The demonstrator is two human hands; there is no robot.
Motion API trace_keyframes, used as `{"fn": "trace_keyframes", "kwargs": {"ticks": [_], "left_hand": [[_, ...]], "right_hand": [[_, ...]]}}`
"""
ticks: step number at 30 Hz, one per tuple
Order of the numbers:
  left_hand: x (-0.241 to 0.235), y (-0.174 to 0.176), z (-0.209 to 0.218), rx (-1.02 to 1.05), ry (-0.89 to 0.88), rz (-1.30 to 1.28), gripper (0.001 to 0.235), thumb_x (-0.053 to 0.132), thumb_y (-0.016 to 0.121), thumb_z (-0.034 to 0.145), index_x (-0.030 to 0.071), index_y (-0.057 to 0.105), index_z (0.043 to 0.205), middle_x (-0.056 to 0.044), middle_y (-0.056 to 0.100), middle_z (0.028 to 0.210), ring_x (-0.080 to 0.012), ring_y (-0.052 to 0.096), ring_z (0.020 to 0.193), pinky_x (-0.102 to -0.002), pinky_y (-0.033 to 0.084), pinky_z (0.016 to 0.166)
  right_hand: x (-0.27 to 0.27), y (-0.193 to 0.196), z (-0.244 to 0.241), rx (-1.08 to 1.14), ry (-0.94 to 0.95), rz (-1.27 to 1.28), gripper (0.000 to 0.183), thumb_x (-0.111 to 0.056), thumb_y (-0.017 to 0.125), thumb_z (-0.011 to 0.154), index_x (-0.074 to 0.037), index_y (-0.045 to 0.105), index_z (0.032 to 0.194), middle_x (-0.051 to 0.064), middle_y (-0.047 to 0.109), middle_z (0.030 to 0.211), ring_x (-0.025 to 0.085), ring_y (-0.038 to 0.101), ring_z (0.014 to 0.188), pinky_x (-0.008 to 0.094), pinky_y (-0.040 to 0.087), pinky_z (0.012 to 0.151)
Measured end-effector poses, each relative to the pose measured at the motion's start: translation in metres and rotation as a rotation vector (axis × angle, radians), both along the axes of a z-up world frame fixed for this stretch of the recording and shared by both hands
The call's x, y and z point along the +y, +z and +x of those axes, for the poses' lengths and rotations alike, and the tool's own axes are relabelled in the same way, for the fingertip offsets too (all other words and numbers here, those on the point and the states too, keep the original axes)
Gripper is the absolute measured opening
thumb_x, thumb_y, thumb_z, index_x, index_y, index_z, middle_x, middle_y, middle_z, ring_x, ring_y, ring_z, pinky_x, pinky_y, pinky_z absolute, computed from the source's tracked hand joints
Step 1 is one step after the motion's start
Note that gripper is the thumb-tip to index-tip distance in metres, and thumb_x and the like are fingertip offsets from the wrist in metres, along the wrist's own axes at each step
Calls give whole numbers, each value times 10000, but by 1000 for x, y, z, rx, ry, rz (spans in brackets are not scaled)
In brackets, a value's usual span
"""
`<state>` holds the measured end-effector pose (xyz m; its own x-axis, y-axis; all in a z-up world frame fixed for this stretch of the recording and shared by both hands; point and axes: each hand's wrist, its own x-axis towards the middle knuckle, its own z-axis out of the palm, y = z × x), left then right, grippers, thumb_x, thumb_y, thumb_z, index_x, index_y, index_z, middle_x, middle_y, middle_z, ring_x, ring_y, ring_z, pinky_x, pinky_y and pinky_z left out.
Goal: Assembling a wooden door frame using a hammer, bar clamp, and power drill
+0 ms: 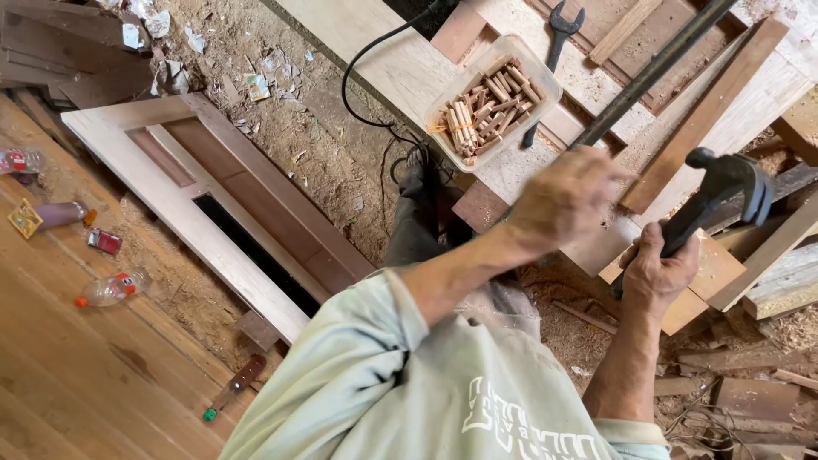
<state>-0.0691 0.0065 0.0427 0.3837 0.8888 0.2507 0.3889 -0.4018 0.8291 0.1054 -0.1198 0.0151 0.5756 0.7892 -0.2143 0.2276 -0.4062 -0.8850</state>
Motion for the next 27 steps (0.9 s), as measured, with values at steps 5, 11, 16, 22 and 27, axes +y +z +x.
{"fn": "trace_keyframes", "kwargs": {"ticks": [5, 11, 16, 22, 27], "left_hand": [[46, 4, -101, 248, 260, 218, 152, 64, 604, 1027, 143, 689, 1126, -56, 705, 1066, -173, 688, 918, -245, 581, 635], [85, -35, -159, 588, 248, 315, 99, 191, 666, 980, 125, 697, 1047, -62, 684, 952, -229, 575, 921, -346, 509, 789], [112, -34, -159, 594, 118, 317, 178, 281, 729, 939, 117, 720, 1009, -87, 654, 1056, -286, 548, 1082, -424, 549, 853], [148, -45, -139, 694, -131, 513, 63, 110, 757, 895, 102, 713, 851, -107, 701, 1172, -307, 539, 1196, -439, 517, 967], [161, -58, -133, 765, -269, 498, 183, 138, 763, 874, 156, 670, 718, -121, 649, 1333, -357, 485, 1255, -529, 451, 1019]], "right_hand": [[18, -9, 2, -68, 38, -78, 224, -309, 597, 1185, -96, 528, 1179, 26, 529, 977, 146, 571, 840, 301, 542, 660], [30, -14, -22, -54, -116, -72, 211, -305, 621, 1162, -113, 534, 1163, 5, 604, 861, 107, 607, 665, 258, 520, 548], [27, -32, -15, -310, -66, -47, 232, -262, 709, 1122, -65, 586, 1128, 84, 621, 1002, 225, 620, 899, 371, 542, 692], [31, -34, -19, -222, -133, 0, 225, -248, 757, 1113, -86, 604, 1084, 39, 614, 867, 146, 597, 665, 332, 509, 553], [31, -31, -20, -231, -128, -12, 255, -269, 752, 1132, -91, 573, 1093, 31, 589, 907, 145, 576, 713, 329, 518, 583]]}}
